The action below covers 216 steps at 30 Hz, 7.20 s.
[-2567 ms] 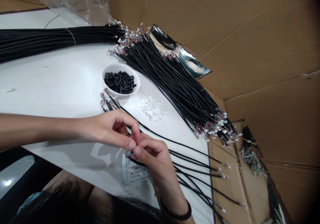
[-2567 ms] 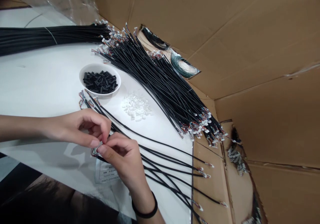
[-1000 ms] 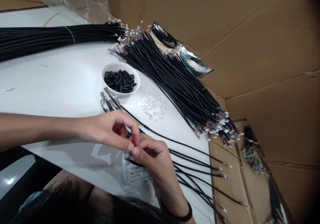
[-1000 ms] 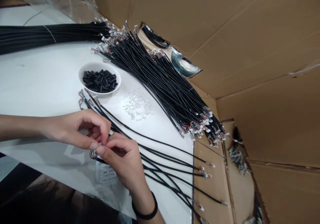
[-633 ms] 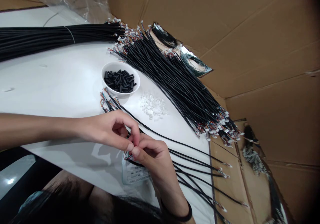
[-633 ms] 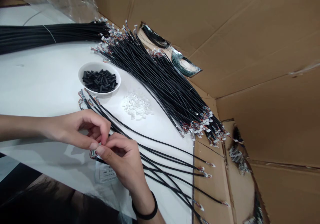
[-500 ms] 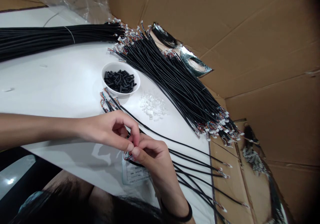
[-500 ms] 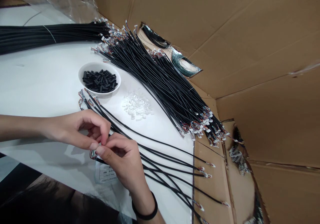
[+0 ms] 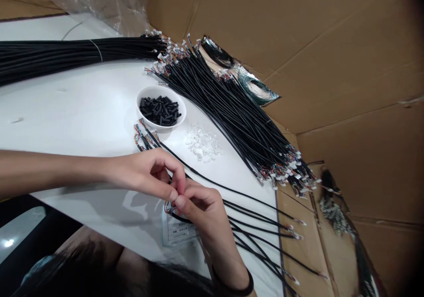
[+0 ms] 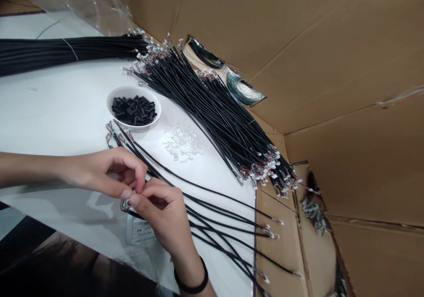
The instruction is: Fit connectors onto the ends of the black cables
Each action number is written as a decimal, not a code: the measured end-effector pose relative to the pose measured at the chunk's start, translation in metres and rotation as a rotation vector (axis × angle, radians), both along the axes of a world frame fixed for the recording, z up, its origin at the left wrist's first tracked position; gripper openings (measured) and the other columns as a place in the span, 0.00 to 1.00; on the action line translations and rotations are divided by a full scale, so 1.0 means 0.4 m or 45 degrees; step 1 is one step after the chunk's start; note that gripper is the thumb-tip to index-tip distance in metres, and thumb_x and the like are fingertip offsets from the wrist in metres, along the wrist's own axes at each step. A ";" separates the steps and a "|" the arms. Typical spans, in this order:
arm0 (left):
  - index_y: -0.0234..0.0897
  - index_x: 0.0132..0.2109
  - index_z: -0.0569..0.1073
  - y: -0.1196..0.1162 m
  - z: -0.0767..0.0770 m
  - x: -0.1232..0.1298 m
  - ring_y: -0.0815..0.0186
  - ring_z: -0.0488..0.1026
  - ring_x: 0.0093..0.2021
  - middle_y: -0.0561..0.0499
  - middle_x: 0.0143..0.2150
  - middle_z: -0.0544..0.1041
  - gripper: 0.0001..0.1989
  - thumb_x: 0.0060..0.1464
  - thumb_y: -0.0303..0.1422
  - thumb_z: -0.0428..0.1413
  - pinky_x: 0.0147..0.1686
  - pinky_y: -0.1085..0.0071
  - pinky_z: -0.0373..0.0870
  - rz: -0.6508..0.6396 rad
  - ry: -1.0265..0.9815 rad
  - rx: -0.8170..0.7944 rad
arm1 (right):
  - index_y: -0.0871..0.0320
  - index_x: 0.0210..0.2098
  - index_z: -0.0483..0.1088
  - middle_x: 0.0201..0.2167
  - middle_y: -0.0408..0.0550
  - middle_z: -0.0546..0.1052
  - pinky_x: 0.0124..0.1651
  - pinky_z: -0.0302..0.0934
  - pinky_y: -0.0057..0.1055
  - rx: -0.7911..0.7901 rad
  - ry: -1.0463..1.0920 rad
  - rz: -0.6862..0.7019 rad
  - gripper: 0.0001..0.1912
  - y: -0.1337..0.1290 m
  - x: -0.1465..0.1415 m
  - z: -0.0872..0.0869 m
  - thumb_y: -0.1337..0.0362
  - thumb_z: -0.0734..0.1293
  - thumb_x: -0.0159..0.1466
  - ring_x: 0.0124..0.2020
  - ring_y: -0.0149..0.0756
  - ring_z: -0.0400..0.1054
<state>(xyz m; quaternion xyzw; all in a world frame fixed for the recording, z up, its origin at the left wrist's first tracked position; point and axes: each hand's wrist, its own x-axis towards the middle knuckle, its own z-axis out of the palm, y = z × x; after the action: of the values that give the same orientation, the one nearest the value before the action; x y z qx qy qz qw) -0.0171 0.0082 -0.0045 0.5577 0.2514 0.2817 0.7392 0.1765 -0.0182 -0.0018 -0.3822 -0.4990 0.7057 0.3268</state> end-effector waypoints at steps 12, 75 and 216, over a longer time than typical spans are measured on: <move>0.30 0.33 0.75 0.013 -0.025 0.004 0.75 0.63 0.20 0.53 0.25 0.71 0.09 0.52 0.34 0.62 0.19 0.80 0.56 -0.031 -0.031 0.066 | 0.55 0.23 0.78 0.23 0.43 0.71 0.32 0.60 0.28 0.022 -0.018 -0.013 0.08 -0.001 -0.002 0.007 0.62 0.73 0.57 0.28 0.31 0.65; 0.30 0.31 0.73 0.004 0.009 -0.002 0.76 0.53 0.16 0.58 0.16 0.59 0.11 0.58 0.34 0.55 0.16 0.82 0.47 0.035 0.100 -0.151 | 0.58 0.26 0.73 0.25 0.42 0.70 0.29 0.57 0.26 0.402 -0.287 -0.184 0.06 -0.012 -0.004 0.002 0.66 0.69 0.60 0.27 0.28 0.63; 0.34 0.29 0.66 0.018 -0.027 0.001 0.75 0.54 0.14 0.57 0.16 0.61 0.18 0.63 0.43 0.51 0.12 0.79 0.48 -0.308 -0.128 -0.326 | 0.58 0.28 0.69 0.28 0.43 0.68 0.34 0.58 0.28 0.279 -0.091 -0.033 0.09 -0.015 -0.002 0.012 0.62 0.67 0.63 0.31 0.31 0.63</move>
<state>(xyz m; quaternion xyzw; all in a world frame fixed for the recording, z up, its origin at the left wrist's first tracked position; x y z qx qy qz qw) -0.0169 0.0154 -0.0153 0.4705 0.1789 0.1840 0.8443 0.1758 -0.0243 0.0030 -0.3755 -0.5796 0.6286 0.3577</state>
